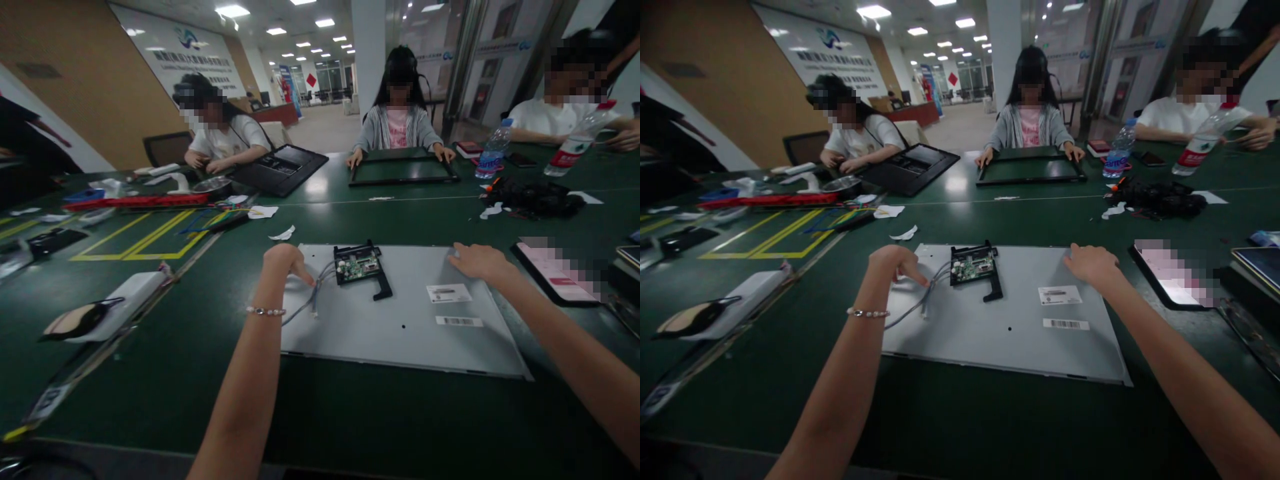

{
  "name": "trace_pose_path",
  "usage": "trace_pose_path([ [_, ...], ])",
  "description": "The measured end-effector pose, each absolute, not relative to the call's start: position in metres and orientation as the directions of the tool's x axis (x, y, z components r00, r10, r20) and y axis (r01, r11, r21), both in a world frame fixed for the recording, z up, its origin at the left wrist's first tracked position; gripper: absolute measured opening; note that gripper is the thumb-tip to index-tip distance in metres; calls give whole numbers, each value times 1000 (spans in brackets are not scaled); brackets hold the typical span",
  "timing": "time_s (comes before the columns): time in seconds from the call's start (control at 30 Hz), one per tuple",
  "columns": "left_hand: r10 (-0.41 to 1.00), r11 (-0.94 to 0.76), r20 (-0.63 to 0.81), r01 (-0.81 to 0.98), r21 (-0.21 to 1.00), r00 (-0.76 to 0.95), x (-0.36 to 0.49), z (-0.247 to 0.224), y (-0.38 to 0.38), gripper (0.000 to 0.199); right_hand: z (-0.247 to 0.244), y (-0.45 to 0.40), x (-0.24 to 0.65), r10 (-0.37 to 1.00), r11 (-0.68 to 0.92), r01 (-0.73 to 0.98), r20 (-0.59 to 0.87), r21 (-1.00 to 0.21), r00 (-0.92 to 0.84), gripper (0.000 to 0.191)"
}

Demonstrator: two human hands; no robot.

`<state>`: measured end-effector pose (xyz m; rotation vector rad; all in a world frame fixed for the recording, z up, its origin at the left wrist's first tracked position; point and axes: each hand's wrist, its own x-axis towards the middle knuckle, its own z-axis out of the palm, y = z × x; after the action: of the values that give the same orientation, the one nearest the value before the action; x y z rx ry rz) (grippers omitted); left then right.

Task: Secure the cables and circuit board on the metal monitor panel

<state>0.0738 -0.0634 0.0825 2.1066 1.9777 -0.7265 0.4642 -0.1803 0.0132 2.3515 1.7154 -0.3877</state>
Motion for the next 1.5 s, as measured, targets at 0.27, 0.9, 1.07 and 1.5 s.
trace_pose_path([
  [0.27,745,-144,-658,937,-319,-110,100,90,-74,66,-18,-238,482,985,-171,983,-11,64,172,57],
  [0.9,760,-154,-643,934,-322,-96,138,86,-93,72,-24,-258,472,959,-2,992,282,-126,38,67],
  [1.07,746,-194,-662,927,-322,-73,154,92,-108,71,-30,-267,445,983,102,982,168,-159,-75,62],
  [1.5,815,-533,-304,844,-62,493,165,94,-110,91,-41,-257,458,971,185,972,177,-143,-159,58],
])
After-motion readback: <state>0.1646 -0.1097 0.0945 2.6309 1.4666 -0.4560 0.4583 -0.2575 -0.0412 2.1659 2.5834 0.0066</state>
